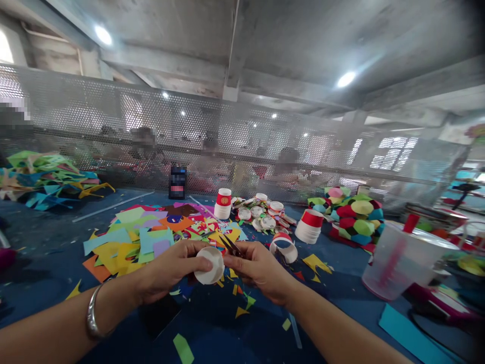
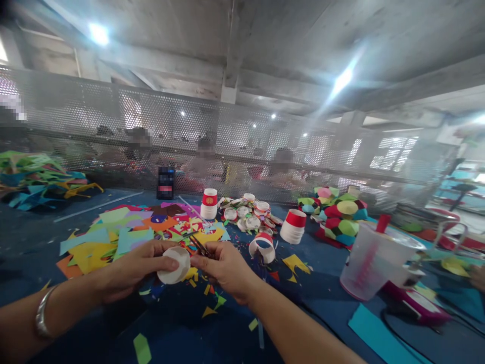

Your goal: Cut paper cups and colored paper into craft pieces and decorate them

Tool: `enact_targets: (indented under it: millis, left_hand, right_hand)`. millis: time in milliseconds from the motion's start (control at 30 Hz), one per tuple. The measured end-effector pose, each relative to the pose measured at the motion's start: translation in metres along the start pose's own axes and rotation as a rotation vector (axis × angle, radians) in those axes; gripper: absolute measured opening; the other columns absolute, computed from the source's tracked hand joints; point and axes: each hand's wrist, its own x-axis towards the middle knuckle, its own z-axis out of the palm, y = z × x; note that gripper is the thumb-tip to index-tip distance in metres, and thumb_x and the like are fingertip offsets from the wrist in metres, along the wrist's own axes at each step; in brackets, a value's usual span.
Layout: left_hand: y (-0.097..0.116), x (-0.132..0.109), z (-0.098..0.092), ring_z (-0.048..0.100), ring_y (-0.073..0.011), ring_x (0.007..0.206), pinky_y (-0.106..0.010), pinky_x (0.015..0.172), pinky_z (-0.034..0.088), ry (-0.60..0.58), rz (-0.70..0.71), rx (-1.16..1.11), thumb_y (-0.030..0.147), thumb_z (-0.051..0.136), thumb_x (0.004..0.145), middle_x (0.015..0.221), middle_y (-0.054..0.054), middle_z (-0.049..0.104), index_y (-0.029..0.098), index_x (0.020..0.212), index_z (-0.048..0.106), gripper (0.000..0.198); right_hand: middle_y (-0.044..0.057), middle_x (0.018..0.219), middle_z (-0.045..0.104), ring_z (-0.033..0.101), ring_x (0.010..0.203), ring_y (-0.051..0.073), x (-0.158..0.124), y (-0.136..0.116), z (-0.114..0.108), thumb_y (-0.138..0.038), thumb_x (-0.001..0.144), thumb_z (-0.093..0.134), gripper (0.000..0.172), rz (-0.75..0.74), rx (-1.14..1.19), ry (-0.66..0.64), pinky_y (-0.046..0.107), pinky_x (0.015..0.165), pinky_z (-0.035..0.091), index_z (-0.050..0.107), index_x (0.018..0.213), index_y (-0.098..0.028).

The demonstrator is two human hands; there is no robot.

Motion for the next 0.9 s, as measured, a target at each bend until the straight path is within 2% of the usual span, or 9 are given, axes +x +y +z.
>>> enact_targets:
  millis: [167, 367, 500, 700, 900]
  left_hand:
    - [0.0008, -0.0006, 0.0023, 0.056, -0.0117, 0.070, -0.023, 0.065, 0.040, 0.011, -0.006, -0.072, 0.031, 0.077, 0.072, 0.082, -0.001, 0.068, 0.019, 0.094, 0.070, 0.026]
    - [0.0012, 0.0011, 0.0003, 0.056, -0.0132, 0.076, -0.024, 0.067, 0.041, 0.188, 0.078, -0.010, 0.036, 0.077, 0.073, 0.089, -0.003, 0.068, 0.016, 0.095, 0.069, 0.031]
    - [0.0018, 0.0006, -0.0014, 0.056, -0.0144, 0.079, -0.025, 0.066, 0.040, 0.248, 0.102, -0.007, 0.038, 0.077, 0.073, 0.092, -0.004, 0.068, 0.017, 0.098, 0.069, 0.033]
    - [0.0025, -0.0018, 0.0024, 0.056, -0.0139, 0.074, -0.025, 0.066, 0.041, 0.182, 0.089, -0.032, 0.041, 0.079, 0.072, 0.085, -0.003, 0.067, 0.016, 0.092, 0.069, 0.034]
    - [0.0023, -0.0036, 0.0047, 0.057, -0.0143, 0.074, -0.026, 0.068, 0.043, 0.160, 0.111, -0.032, 0.040, 0.078, 0.073, 0.084, -0.003, 0.068, 0.018, 0.091, 0.070, 0.030]
  right_hand:
    - [-0.008, 0.058, 0.035, 0.024, 0.049, 0.008, 0.0014, 0.0011, -0.0001, -0.054, 0.083, 0.069, 0.039, -0.076, -0.104, 0.068, 0.025, 0.044, 0.016, 0.051, 0.073, -0.020]
    - [-0.006, 0.061, 0.033, 0.027, 0.055, 0.011, 0.0035, 0.0053, -0.0036, -0.058, 0.090, 0.058, 0.043, -0.223, -0.310, 0.131, 0.027, 0.050, 0.020, 0.050, 0.071, -0.020]
    - [-0.005, 0.062, 0.033, 0.028, 0.057, 0.011, 0.0030, 0.0054, -0.0045, -0.060, 0.092, 0.053, 0.044, -0.255, -0.441, 0.155, 0.028, 0.052, 0.021, 0.053, 0.073, -0.020]
    - [-0.004, 0.064, 0.039, 0.034, 0.059, 0.012, -0.0004, 0.0022, -0.0023, -0.057, 0.094, 0.051, 0.043, -0.249, -0.558, 0.163, 0.027, 0.054, 0.026, 0.054, 0.075, -0.020]
    - [-0.004, 0.064, 0.038, 0.033, 0.060, 0.013, -0.0024, -0.0004, -0.0015, -0.055, 0.095, 0.051, 0.042, -0.285, -0.602, 0.168, 0.027, 0.055, 0.027, 0.049, 0.071, -0.020]
